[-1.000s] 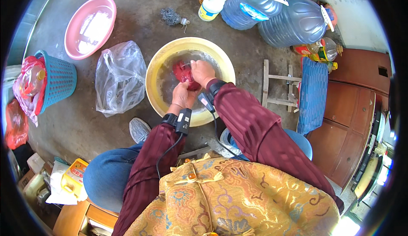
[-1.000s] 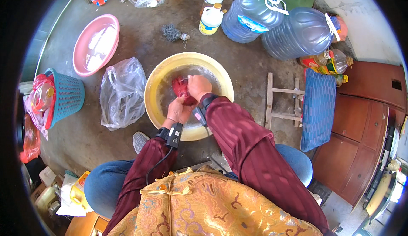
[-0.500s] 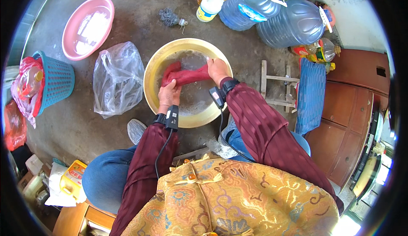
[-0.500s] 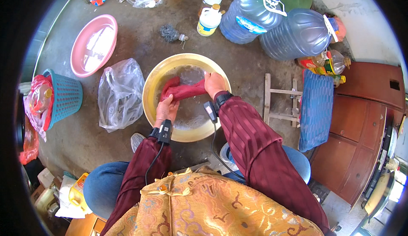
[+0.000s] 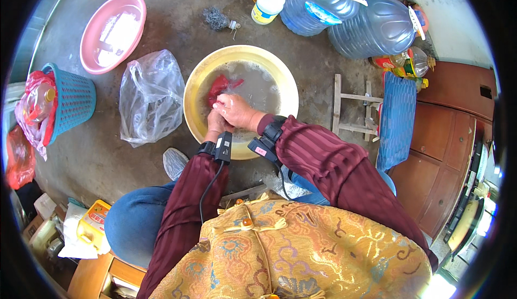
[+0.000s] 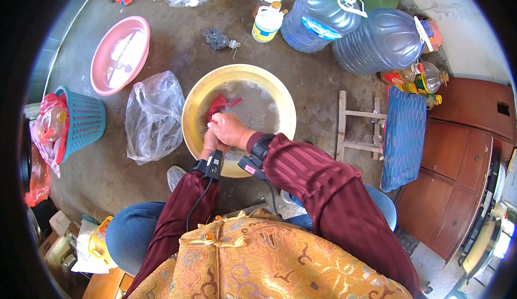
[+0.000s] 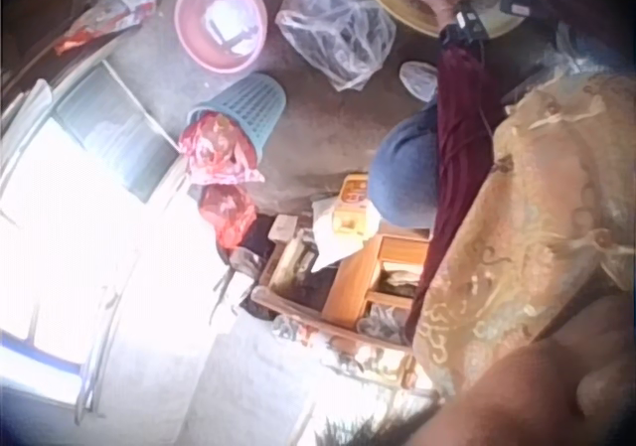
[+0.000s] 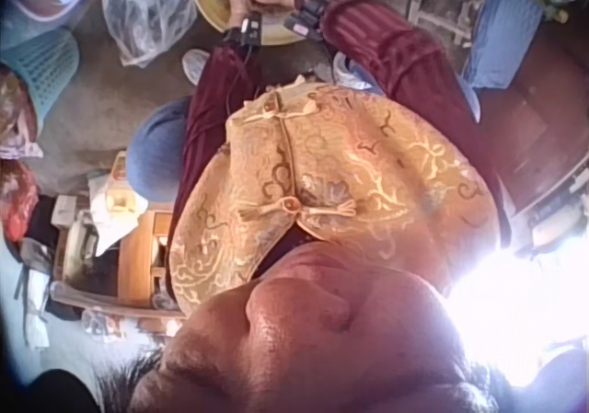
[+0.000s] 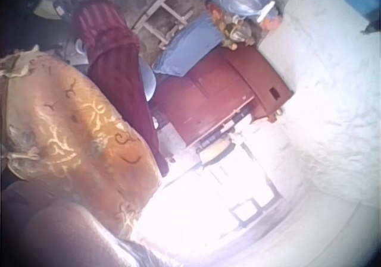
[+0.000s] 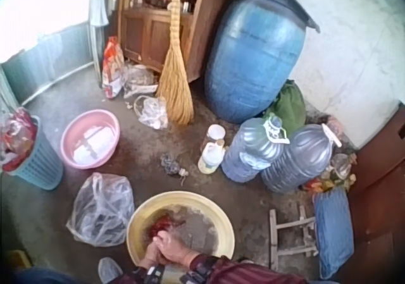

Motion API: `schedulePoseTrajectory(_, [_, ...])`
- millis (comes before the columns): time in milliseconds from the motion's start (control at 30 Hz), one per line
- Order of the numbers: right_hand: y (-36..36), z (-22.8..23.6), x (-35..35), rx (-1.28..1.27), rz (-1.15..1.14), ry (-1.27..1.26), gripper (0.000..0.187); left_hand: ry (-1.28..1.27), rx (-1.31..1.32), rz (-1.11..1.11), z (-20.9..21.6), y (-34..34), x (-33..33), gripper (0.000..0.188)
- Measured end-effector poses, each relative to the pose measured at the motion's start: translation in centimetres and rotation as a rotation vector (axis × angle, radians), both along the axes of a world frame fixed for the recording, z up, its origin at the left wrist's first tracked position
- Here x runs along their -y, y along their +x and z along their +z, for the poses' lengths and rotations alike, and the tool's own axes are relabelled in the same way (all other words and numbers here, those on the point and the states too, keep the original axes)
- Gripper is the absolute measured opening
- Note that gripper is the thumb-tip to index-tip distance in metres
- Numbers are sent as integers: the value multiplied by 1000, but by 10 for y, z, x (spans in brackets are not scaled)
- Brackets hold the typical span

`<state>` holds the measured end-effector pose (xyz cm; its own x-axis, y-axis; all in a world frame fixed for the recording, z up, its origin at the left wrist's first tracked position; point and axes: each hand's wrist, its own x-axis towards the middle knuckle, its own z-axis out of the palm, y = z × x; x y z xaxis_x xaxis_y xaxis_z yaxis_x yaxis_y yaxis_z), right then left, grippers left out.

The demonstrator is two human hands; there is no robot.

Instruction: The person washes a red cloth in a basin of water, wrings it out, and wipes a yellow countertop and a white tiled surface. The person repeats the washing and wiping cycle and briefly handles a small white paper.

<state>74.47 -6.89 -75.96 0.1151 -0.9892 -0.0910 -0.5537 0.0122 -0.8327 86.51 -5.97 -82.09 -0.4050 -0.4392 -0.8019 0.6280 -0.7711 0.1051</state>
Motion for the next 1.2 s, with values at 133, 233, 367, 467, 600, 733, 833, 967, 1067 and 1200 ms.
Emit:
schedulePoseTrajectory(133, [-34,17,26,-326,-174,79,25,-261,36,106,31,-34,3,32])
schedulePoseTrajectory(233, [-42,23,17,-411,-449,168,26,-255,54,126,42,-38,9,29])
schedulePoseTrajectory(367, [-25,18,-2,-110,92,19,28,-166,121,55,41,-32,10,27])
schedulePoseTrajectory(467, [-30,7,5,-395,-351,92,25,-234,-31,71,45,-33,7,28])
schedulePoseTrajectory(600, [-79,-5,29,-176,-351,327,38,-506,159,-57,57,-35,6,28])
schedulePoseTrajectory(733, [-94,-8,27,731,-268,1057,37,-859,521,-595,65,-42,3,20])
schedulePoseTrajectory(833, [-86,-14,20,529,-288,711,35,-624,441,-515,63,-38,2,20])
schedulePoseTrajectory(967, [-84,-32,22,-136,-344,449,35,-153,470,-423,48,-18,6,31])
schedulePoseTrajectory(1067, [-73,-39,16,-500,-177,467,32,-2,348,-323,34,-14,2,35])
schedulePoseTrajectory(1200, [-29,-14,-5,99,72,195,17,-201,-26,-124,19,-5,-2,35])
